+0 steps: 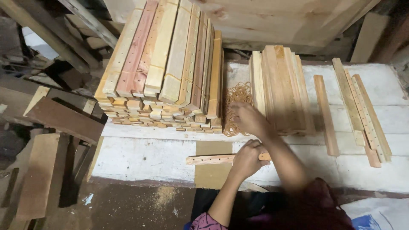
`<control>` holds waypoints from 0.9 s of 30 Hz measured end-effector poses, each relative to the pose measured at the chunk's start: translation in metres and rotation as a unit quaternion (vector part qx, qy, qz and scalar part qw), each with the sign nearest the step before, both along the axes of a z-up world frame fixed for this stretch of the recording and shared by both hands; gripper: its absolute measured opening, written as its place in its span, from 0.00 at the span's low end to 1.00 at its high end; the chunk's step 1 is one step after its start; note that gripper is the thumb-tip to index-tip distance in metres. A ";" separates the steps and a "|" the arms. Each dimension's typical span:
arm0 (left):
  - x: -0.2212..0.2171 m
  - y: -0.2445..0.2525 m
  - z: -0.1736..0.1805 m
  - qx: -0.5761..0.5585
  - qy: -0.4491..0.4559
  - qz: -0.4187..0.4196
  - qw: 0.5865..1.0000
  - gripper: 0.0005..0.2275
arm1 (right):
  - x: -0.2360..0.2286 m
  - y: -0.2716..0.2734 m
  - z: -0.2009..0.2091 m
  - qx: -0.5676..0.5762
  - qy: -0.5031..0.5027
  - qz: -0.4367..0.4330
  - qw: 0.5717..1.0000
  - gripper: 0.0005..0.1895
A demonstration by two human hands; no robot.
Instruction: Inspecting and organizing wooden slats with pre-drilled holes in a workshop environment.
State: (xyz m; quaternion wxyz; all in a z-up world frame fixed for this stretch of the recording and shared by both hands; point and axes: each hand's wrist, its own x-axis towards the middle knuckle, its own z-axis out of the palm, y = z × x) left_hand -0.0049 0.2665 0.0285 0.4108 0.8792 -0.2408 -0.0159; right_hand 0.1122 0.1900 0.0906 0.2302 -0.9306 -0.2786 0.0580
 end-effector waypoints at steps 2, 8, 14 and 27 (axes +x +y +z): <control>0.000 -0.003 -0.009 0.002 0.006 0.005 1.000 0.15 | 0.016 0.015 -0.009 -0.049 -0.055 0.012 0.997 0.18; 0.003 0.002 -0.009 -0.017 0.020 0.007 1.000 0.17 | 0.043 0.019 -0.076 -0.147 -0.066 -0.073 0.984 0.08; 0.003 0.004 0.001 -0.016 0.002 0.003 1.000 0.17 | 0.040 -0.013 -0.098 -0.209 -0.079 -0.070 0.972 0.10; 0.007 0.000 -0.013 -0.013 0.021 0.002 1.000 0.15 | 0.072 -0.009 -0.030 -0.036 0.143 -0.152 0.977 0.11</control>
